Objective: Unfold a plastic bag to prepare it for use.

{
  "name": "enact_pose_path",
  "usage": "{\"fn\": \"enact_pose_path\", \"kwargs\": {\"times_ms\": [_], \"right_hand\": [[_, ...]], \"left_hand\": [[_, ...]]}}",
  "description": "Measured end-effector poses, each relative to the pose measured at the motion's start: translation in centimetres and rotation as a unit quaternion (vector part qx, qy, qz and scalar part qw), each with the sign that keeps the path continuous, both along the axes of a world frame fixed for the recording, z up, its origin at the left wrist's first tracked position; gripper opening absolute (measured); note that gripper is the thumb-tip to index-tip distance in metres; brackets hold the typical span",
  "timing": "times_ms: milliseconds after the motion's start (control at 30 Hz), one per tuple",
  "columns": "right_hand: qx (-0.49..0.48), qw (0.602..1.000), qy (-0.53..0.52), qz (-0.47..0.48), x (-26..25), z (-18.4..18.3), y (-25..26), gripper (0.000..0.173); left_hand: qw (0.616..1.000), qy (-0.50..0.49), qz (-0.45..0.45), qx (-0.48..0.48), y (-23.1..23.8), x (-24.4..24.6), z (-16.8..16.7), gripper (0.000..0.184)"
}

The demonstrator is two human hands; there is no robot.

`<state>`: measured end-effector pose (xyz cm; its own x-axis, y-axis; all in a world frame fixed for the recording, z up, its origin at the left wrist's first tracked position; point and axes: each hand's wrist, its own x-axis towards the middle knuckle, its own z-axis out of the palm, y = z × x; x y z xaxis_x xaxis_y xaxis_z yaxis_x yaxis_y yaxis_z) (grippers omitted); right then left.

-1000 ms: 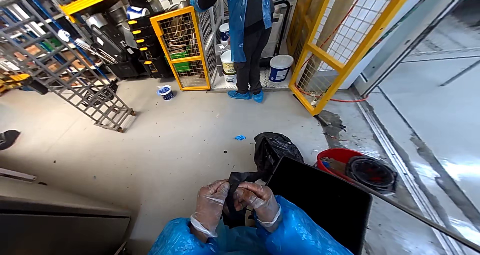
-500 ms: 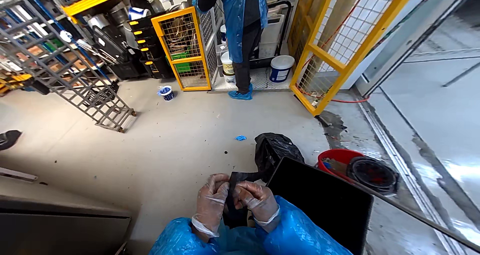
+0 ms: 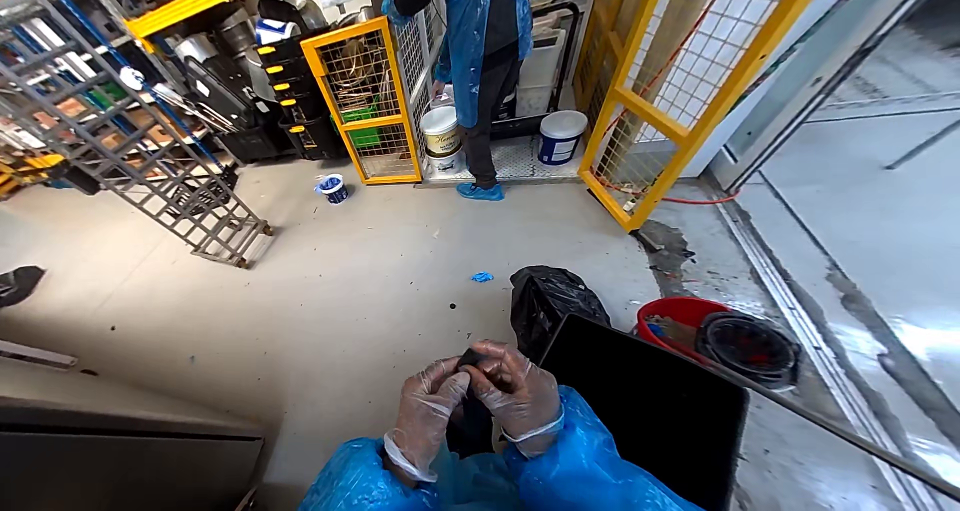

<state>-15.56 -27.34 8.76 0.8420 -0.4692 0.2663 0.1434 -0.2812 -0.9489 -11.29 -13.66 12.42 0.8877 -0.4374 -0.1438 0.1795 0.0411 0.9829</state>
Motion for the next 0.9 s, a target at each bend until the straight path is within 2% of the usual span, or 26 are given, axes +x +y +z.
{"fn": "enact_pose_path", "kwargs": {"times_ms": [133, 700, 900], "right_hand": [[0.019, 0.999, 0.019, 0.019, -0.10, 0.40, 0.09, 0.030], [0.066, 0.997, 0.039, 0.027, -0.14, 0.23, -0.35, 0.026], [0.083, 0.996, 0.022, 0.026, -0.09, -0.38, -0.44, 0.014]], "left_hand": [[0.999, 0.017, 0.030, -0.005, -0.02, 0.07, -0.25, 0.018], [0.999, 0.018, 0.016, -0.035, 0.46, 0.15, -0.57, 0.026], [0.999, -0.006, 0.032, 0.008, 0.01, 0.39, -0.55, 0.015]]}}
